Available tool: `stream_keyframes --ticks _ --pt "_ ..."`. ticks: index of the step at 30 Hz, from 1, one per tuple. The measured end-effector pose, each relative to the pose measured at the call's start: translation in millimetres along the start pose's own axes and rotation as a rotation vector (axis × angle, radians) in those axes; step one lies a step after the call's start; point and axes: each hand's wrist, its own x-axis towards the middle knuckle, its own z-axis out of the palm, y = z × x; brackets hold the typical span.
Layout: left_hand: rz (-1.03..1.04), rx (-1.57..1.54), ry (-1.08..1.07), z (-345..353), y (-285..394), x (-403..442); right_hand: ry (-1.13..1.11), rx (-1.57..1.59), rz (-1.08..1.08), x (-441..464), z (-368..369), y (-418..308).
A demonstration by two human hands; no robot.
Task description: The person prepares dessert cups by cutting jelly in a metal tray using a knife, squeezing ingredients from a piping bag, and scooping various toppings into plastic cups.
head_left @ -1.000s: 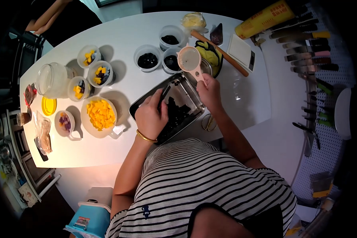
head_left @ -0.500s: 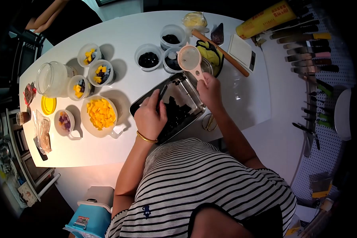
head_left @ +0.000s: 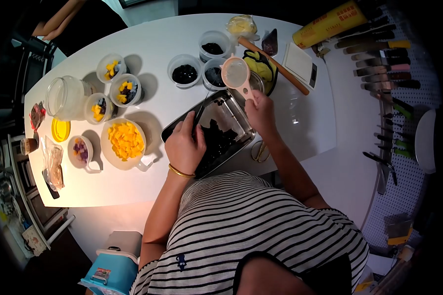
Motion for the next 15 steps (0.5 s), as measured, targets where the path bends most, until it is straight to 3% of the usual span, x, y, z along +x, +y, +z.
stream_keyframes --ticks 6,7,12,15 --pt "-0.009 -0.061 -0.024 -1.5 10.4 -3.9 -0.007 0.131 0.047 4.1 -1.1 1.6" --pt "0.081 -0.052 0.023 1.5 7.3 -4.2 -0.008 0.131 0.046 4.7 -1.8 2.1" --pt "0.113 -0.044 0.032 -1.2 3.9 2.2 -0.172 0.442 0.174 1.7 4.2 -15.1" --pt "0.109 -0.033 0.051 -5.6 -2.1 6.5 -0.233 0.432 0.175 0.7 14.3 -29.3"
